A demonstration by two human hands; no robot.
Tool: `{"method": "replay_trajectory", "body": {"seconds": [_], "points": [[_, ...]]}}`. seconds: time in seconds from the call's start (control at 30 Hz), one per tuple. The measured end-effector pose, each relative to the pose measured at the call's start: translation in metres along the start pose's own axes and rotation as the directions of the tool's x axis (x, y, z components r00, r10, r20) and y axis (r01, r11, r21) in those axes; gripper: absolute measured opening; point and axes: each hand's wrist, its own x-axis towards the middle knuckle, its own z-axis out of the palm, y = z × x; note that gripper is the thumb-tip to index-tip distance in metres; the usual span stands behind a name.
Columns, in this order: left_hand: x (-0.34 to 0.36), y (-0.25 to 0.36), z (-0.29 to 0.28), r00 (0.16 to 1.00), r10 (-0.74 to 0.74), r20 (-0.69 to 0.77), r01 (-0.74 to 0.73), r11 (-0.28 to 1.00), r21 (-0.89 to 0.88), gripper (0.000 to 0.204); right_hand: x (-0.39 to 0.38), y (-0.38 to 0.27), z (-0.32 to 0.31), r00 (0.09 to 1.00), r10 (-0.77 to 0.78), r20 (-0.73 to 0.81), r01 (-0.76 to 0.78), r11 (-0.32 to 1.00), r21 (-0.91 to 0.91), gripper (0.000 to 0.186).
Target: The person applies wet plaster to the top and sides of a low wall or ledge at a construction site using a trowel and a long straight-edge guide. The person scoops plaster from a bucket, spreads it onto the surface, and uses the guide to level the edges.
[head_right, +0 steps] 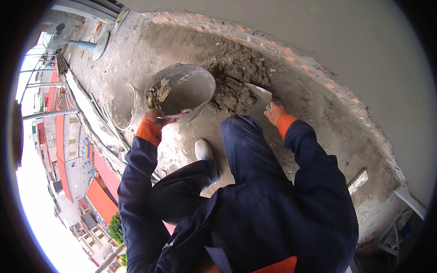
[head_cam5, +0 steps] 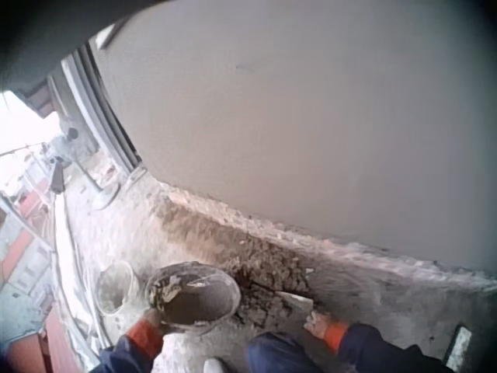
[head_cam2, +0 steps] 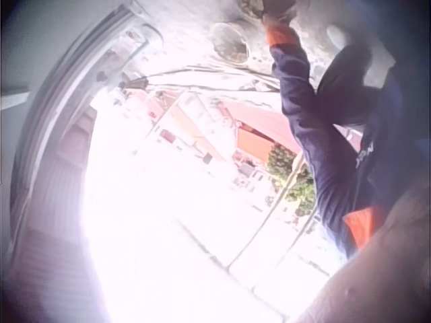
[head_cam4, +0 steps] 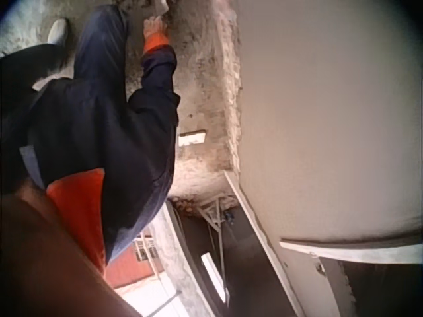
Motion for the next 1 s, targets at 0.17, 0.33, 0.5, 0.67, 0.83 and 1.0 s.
{"method": "replay_trajectory", "body": {"seconds": [0.17,0.33,0.5,0.67,0.83,1.0], "points": [[0.018,0.016,0.015,0.998,-0.042,-0.054,0.049,0.99,0.133,0.035,-0.012,0.009,0.002,0.999,-0.003,-0.032,0.008,0.985,0.172,0.05],[0.017,0.027,0.027,0.979,-0.127,-0.161,0.147,0.982,0.121,0.04,0.007,0.039,0.036,0.998,-0.031,-0.058,0.047,0.954,0.296,0.056],[0.016,0.018,0.011,0.996,-0.039,-0.082,0.057,0.973,0.223,0.035,0.041,0.067,0.063,0.999,-0.012,-0.035,0.028,0.868,0.495,0.059],[0.022,-0.018,-0.021,0.993,-0.001,0.12,0.019,0.989,-0.145,0.026,0.083,0.06,0.015,0.968,-0.115,-0.224,0.198,0.896,0.397,0.058],[0.066,-0.08,-0.106,0.943,0.073,0.324,0.052,0.931,-0.36,0.055,0.144,-0.025,-0.068,0.966,-0.121,-0.229,0.068,0.971,-0.229,0.052],[0.081,-0.137,-0.124,0.925,0.195,0.327,0.024,0.827,-0.562,0.058,0.225,-0.053,-0.069,0.951,-0.059,-0.304,-0.002,0.981,-0.196,0.049]]}}
